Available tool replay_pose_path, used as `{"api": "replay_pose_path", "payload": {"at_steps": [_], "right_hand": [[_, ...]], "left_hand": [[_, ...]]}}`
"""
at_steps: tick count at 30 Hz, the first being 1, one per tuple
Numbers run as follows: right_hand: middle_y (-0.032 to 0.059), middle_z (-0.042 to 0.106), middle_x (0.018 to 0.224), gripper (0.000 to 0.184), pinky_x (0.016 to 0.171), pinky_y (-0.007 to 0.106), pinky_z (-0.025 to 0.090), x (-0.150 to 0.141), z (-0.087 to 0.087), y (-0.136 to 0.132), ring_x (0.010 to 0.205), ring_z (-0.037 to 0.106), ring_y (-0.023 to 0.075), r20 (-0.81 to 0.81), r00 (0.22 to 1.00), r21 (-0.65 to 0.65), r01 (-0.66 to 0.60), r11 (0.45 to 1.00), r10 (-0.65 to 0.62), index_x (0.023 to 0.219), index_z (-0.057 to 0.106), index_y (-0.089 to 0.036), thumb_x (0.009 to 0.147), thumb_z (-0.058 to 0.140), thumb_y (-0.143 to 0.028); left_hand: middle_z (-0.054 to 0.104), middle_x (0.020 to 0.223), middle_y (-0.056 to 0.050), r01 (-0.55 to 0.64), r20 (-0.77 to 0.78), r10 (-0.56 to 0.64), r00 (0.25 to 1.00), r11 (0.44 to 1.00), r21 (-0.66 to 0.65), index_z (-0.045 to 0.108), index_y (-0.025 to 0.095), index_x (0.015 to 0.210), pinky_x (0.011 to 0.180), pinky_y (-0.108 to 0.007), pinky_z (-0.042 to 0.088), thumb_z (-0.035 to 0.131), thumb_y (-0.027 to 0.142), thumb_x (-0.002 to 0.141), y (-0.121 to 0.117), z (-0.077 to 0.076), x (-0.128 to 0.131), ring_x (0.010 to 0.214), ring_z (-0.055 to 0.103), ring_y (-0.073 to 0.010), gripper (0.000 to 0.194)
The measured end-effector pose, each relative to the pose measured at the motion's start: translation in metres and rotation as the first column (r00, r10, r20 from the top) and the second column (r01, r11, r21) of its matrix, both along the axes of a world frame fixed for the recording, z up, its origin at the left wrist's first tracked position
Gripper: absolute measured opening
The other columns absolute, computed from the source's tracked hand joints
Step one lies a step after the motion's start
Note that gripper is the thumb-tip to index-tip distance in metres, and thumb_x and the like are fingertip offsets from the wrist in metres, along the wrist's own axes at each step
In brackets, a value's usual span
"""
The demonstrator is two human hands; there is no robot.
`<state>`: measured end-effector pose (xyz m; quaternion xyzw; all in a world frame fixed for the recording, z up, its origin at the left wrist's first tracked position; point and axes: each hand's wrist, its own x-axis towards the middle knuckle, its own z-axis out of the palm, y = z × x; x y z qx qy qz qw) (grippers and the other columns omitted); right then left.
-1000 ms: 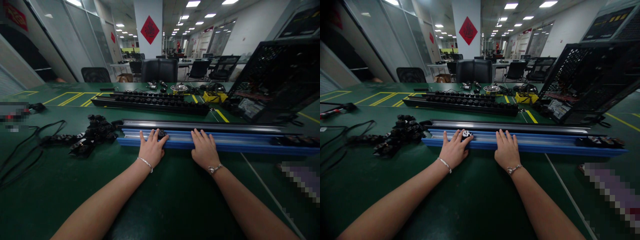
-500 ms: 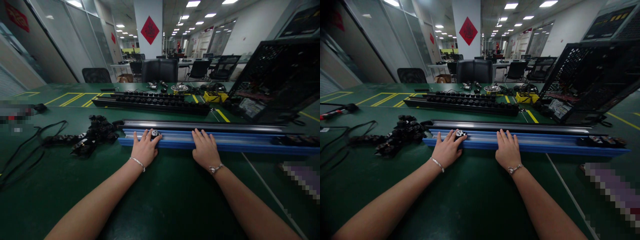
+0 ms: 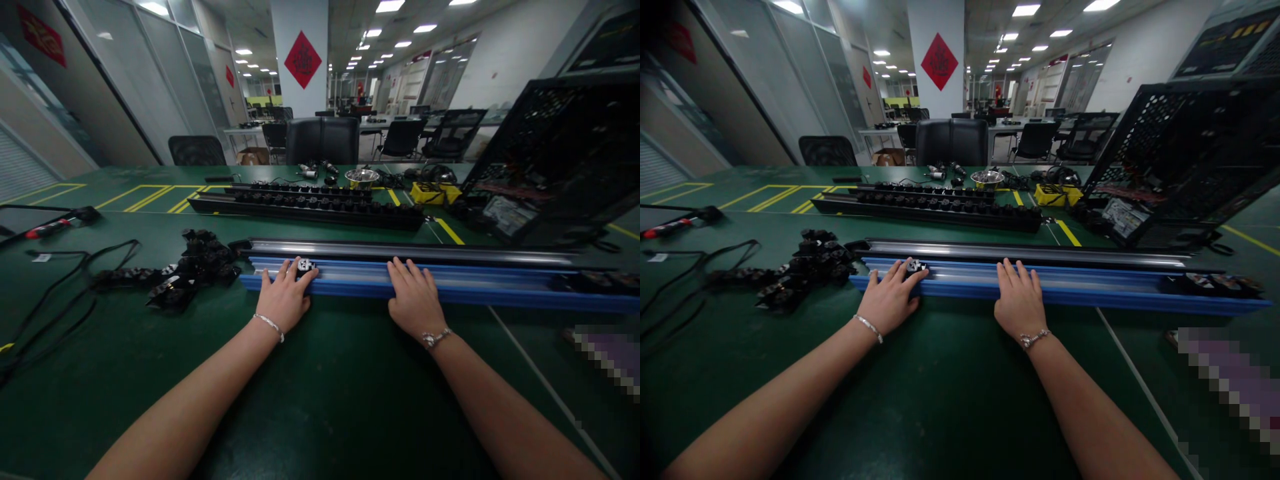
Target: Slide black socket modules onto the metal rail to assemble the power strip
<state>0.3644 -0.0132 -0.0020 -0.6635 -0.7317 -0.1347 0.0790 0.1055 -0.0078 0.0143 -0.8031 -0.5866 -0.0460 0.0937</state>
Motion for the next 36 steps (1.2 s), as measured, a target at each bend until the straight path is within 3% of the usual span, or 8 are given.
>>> {"api": "replay_pose_path", "payload": {"at_steps": [36], "right_hand": [[0.0091,0.038,0.145,0.064,0.109,0.046,0.022,0.000,0.001,0.000,0.134,0.029,0.0260,-0.004,1.000,-0.009,-0.002,1.000,0.002,0.139,0.038,-0.009,0.075,0.041,-0.017]], "left_hand": [[0.033,0.149,-0.007,-0.036,0.001,0.036,0.999,0.999,0.007,0.037,0.037,0.136,0.103,-0.063,0.024,0.048,0.036,0.082,0.000,0.001,-0.018,0.136,0.029,-0.0315,0.055]]}}
